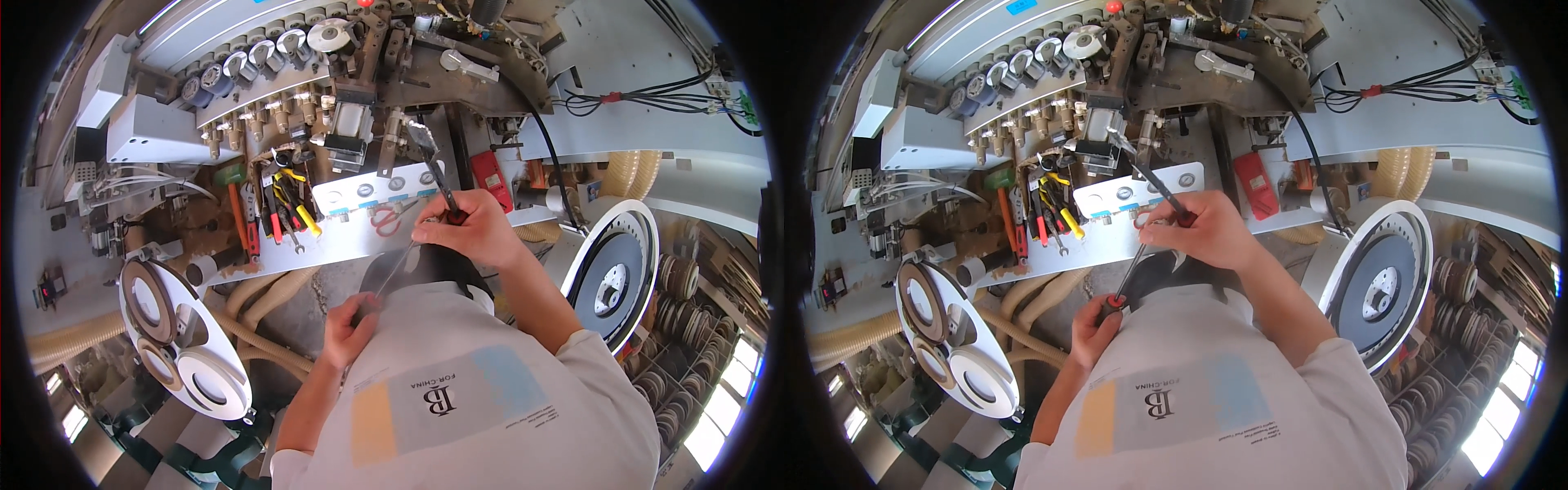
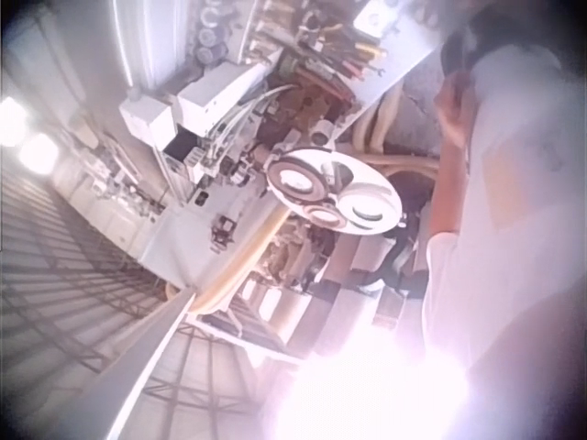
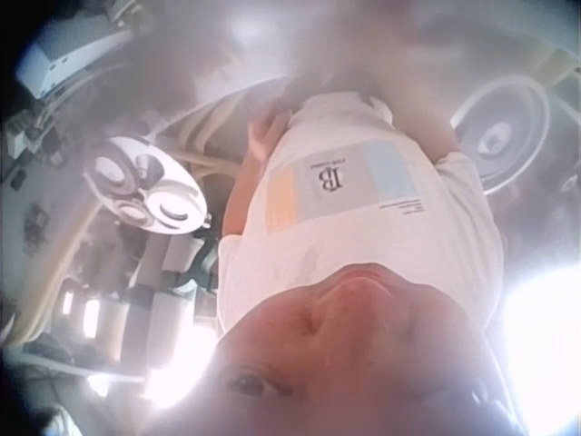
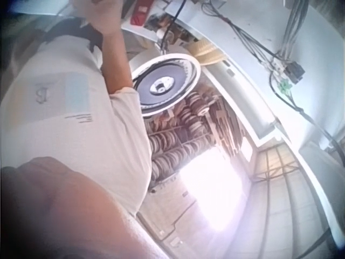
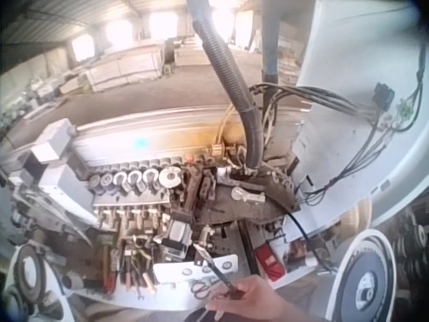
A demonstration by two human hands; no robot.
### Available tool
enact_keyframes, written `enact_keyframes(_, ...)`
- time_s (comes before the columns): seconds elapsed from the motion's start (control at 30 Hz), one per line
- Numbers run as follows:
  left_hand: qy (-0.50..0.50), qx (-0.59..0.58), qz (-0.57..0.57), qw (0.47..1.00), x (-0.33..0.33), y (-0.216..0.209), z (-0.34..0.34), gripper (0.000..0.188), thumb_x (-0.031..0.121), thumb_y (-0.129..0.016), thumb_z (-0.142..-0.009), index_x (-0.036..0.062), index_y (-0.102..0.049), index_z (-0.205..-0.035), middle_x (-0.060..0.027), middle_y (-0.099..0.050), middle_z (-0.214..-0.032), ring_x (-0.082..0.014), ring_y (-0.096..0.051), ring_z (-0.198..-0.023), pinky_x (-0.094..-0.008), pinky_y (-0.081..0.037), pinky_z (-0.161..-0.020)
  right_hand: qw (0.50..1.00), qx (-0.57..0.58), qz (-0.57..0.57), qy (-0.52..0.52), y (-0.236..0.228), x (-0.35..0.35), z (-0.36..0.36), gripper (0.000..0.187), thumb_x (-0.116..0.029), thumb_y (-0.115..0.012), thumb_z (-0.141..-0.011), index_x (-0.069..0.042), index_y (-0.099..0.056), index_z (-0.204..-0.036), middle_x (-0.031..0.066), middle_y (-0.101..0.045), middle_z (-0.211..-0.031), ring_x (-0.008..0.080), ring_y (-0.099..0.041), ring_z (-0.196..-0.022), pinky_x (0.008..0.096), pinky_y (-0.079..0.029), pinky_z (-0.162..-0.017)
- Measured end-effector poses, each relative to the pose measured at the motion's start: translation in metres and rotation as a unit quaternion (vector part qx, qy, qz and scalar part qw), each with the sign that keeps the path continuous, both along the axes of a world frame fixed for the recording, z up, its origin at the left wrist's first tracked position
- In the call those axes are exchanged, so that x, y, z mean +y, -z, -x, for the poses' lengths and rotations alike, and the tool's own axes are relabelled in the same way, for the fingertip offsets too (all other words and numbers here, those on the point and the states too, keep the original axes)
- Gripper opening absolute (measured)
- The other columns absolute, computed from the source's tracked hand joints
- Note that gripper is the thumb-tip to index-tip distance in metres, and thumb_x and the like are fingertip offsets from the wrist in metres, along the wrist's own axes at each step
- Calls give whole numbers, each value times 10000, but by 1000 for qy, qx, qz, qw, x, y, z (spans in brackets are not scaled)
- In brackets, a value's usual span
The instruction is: The person adjusts mechanical components of an industrial edge-banding machine using a screwdriver. They loosen and tighten screws on the machinery while checking the positioning of various rollers and parts.
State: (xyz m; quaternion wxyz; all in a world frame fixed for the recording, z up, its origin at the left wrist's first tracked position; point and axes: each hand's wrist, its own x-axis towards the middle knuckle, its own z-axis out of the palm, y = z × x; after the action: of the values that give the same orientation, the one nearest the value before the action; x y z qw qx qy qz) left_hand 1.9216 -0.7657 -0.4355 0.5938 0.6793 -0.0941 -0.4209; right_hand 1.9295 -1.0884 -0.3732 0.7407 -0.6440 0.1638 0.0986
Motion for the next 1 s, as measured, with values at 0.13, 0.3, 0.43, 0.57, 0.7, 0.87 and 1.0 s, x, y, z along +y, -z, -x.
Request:
enact_keyframes(0.13, -12, -3, 4, 1000, -4, -9, 2, 275, 20, -642, -943, -16, -673, -1214, 19, -657, -886, -32, -536, -773, -215, -434, -700, 999, 31, -17, 4, -5, -9, 3, 105, -67, -791, -916, 14, -764, -977, 16, -742, -863, 55, -636, -787, 227, -491, -697)
enact_keyframes(0.3, -30, -62, 47, 997, -5, -2, 12, 223, 76, -631, -990, -6, -676, -1193, 23, -580, -757, -36, -481, -650, -212, -381, -593, 992, 108, 57, -18, -1, -24, 12, 102, -111, -761, -941, -10, -754, -949, 26, -744, -847, 35, -582, -669, 199, -419, -580)
enact_keyframes(0.43, -278, 139, 189, 932, -2, 0, 12, 260, 240, -619, -1050, 33, -617, -1207, -13, -557, -690, -69, -406, -512, -228, -305, -478, 981, 134, 42, 132, 37, -57, 39, 120, -116, -737, -945, -14, -739, -1008, 34, -742, -840, 32, -532, -611, 196, -397, -544)
enact_keyframes(0.57, -271, 159, 108, 943, -4, 8, 19, 240, 238, -536, -1082, 46, -606, -1207, -27, -517, -661, -93, -391, -460, -243, -283, -436, 977, 155, 137, 52, 42, -51, 50, 224, -242, -775, -908, -47, -741, -1015, -8, -745, -873, 80, -593, -661, 258, -502, -627)
enact_keyframes(0.7, -296, 222, 86, 925, -6, 13, 16, 247, 242, -537, -1085, 41, -607, -1210, -22, -529, -677, -96, -391, -463, -242, -298, -440, 913, 83, 373, -143, 59, -20, 40, 238, -291, -852, -856, -113, -748, -973, 21, -718, -824, 150, -646, -666, 316, -502, -607)
enact_keyframes(0.87, -370, 237, 98, 893, 5, 25, 22, 218, 207, -533, -1095, 49, -613, -1222, -6, -523, -708, -78, -397, -517, -238, -307, -461, 815, -85, 444, -362, 59, 10, 14, 218, -377, -796, -862, -186, -734, -945, 31, -729, -828, 257, -694, -707, 375, -547, -620)
enact_keyframes(1.0, -383, 234, 79, 890, 13, 31, 31, 224, 208, -526, -1099, 43, -609, -1226, -18, -548, -720, -74, -395, -516, -237, -301, -453, 636, -234, 515, -524, 35, 8, -49, 53, -284, -671, -908, -233, -682, -898, 44, -647, -707, 283, -683, -670, 433, -547, -570)
